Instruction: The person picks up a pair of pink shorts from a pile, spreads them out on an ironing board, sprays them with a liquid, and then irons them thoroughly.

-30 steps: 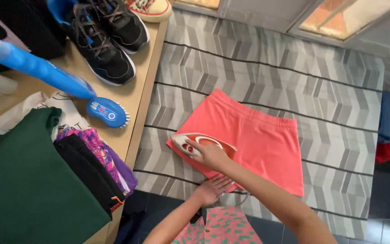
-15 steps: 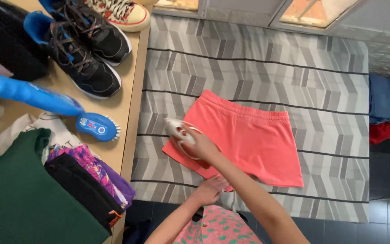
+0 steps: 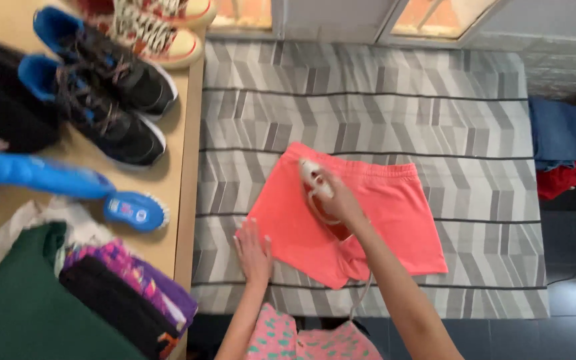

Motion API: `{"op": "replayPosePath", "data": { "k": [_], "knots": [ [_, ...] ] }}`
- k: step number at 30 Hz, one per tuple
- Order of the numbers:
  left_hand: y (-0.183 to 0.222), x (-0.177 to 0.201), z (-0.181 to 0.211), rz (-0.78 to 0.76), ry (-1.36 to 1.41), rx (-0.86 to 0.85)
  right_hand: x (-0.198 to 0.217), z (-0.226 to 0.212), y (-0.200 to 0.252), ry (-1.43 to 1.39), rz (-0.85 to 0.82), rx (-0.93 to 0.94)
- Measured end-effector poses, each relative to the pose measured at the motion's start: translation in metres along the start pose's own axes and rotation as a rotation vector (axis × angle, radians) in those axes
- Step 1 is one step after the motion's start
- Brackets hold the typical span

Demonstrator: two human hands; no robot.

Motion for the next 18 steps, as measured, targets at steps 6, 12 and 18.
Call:
{"op": "replayPosePath", "data": {
  "k": [6, 12, 18],
  "knots": [
    [0.005, -0.025, -0.008, -0.022, -0.35, -0.161, -0.013, 0.004, -0.001, 0.061, -0.091, -0.204],
    [0.008, -0.026, -0.01, 0.029, -0.291, -0.165, 0.054, 0.012, 0.054, -0.074, 0.066, -0.326],
    [0.018, -0.04, 0.054, 0.004, -0.176, -0.21, 0.153, 0.079, 0.166, -0.207, 0.336, -0.386]
  ]
}}
Point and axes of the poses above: each hand's wrist, its own y-axis away from the middle knuckle, its own x-axis out of the back of the hand, z = x × y, the point moved 5 cm from there along -y, towards the middle knuckle, and after that the axes turned 10 degrees about x, right-handed, at the moved point
